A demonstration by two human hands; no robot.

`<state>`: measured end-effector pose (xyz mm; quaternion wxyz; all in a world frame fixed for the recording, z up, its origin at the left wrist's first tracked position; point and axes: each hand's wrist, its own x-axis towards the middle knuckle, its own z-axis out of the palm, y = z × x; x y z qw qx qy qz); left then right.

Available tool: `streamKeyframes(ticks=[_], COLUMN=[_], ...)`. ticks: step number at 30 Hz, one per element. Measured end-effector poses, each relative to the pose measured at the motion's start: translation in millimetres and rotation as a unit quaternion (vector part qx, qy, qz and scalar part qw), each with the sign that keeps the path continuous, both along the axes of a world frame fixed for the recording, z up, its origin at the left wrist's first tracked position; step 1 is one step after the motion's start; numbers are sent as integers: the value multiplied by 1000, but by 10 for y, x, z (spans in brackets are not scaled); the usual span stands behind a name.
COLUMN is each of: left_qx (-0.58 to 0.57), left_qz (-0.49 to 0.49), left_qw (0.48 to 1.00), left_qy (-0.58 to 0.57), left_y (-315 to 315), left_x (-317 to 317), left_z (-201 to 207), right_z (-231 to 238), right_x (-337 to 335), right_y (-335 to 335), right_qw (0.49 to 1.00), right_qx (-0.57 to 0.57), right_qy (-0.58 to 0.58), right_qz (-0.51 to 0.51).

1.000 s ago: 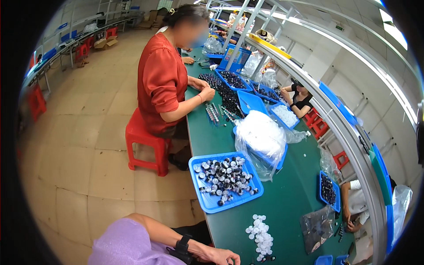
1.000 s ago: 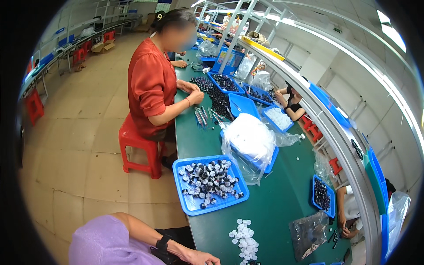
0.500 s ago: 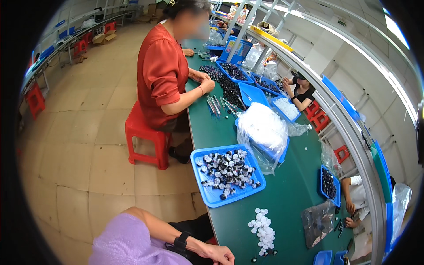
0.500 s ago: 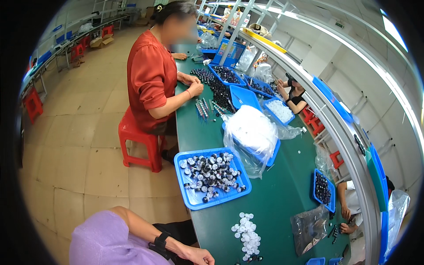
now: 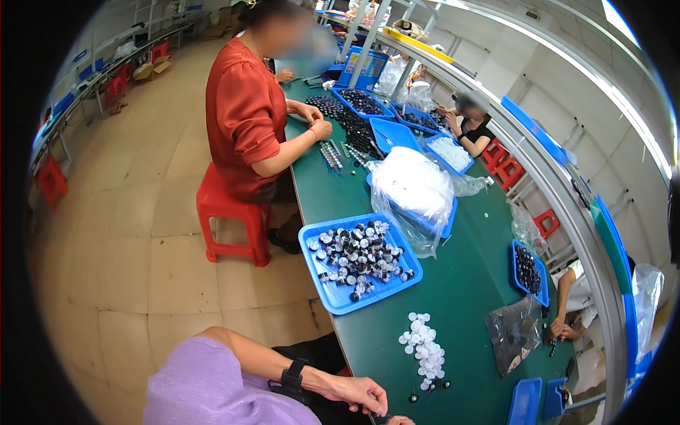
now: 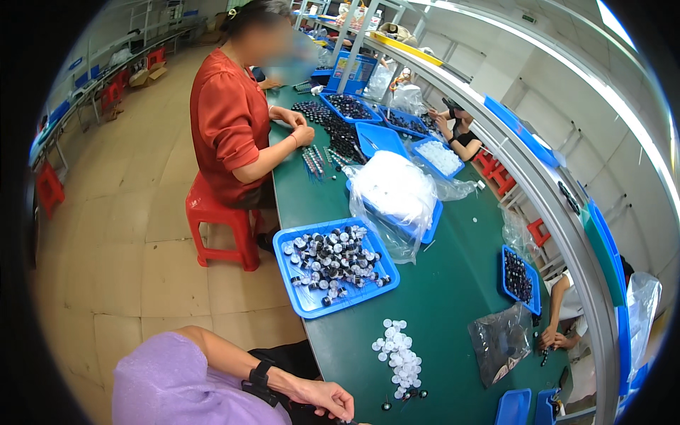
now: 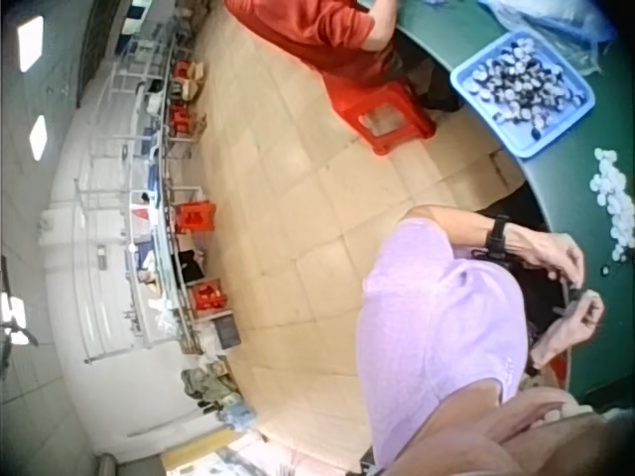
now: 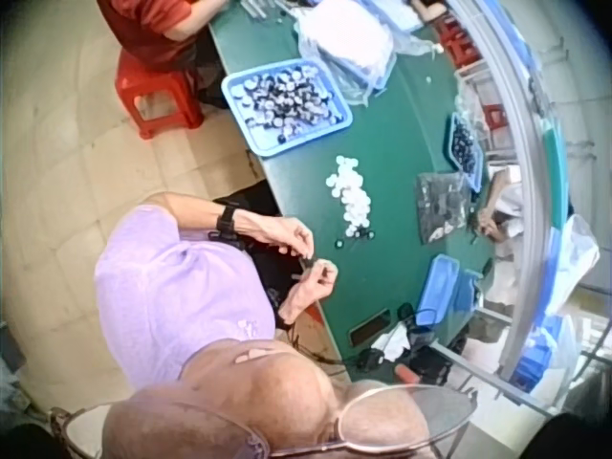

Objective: The recorder is assembling small electronic components by inserting internal parts and wires into plastic casings.

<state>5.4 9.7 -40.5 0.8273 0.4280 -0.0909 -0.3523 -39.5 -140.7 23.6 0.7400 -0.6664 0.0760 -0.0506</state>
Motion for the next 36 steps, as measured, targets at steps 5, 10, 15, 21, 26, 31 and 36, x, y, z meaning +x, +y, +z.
streamKeyframes(ticks=[5,10,15,21,26,31,36], left_qx=[-33,-32,33,-15,23,27,43], left_qz=[53,85,117,111,134,130,118], left_qw=[997,995,989,988,986,987,987], left_qy=[49,32,81,110,91,93,100], left_y=[-49,-139,-86,-188,-217,-179,-188], left_x=[-73,-7,124,91,85,78,86], left_z=[204,311,418,462,428,362,440], right_z=[-664,-205,-204,-259,-247,-302,-300], right_x=[249,111,325,270,318,259,251], right_y=[-236,-145,-161,-214,-173,-299,-360], right_qw=[984,999,997,993,994,990,985], right_qx=[-43,-14,53,120,103,134,154], right_qy=[-169,-31,22,4,-10,35,38], right_qz=[-46,-4,48,-7,-24,41,62])
